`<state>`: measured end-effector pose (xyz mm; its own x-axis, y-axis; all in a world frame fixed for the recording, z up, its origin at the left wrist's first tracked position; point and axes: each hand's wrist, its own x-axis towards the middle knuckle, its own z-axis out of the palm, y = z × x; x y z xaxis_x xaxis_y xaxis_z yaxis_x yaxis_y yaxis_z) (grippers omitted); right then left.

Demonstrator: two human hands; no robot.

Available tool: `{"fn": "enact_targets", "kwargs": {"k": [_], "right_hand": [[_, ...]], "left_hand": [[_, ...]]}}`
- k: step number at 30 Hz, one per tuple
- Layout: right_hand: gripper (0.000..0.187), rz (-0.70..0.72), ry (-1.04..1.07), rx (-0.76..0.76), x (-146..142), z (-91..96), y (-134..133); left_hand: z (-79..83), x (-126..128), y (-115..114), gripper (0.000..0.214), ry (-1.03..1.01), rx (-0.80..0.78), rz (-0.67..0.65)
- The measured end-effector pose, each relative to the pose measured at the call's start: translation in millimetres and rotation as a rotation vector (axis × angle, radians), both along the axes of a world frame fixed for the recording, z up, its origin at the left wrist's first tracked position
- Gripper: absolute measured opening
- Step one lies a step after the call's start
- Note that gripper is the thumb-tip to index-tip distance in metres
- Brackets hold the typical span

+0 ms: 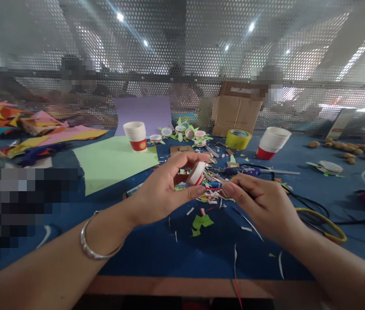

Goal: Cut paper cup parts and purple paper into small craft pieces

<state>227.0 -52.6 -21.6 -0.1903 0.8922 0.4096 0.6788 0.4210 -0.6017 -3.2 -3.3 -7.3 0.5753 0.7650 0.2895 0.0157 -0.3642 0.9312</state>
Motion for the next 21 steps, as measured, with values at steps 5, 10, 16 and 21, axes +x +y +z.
{"fn": "enact_targets", "kwargs": {"k": [5,10,16,21], "right_hand": [[0.045,-0.009,-0.035,0.064,0.9,-1.1,-1.2],[0.039,-0.048,-0.088,0.237,1.5,-0.5,-1.7],[0.035,-0.049,-0.147,0.345,1.0,-0.5,0.5],[0.034,-0.061,-0.174,0.373,1.9,-1.8,1.8]], "left_hand": [[-0.4,-0.8,1.1,0.056,0.063,0.099,0.013],[-0.5,0.4,4.3,0.051,0.024,-0.133,-0.043],[-2.3,2.6,2.6,0.045,-0.043,-0.335,-0.152],[0.6,4.7,-1.5,0.031,-0.13,-0.457,-0.144]]}}
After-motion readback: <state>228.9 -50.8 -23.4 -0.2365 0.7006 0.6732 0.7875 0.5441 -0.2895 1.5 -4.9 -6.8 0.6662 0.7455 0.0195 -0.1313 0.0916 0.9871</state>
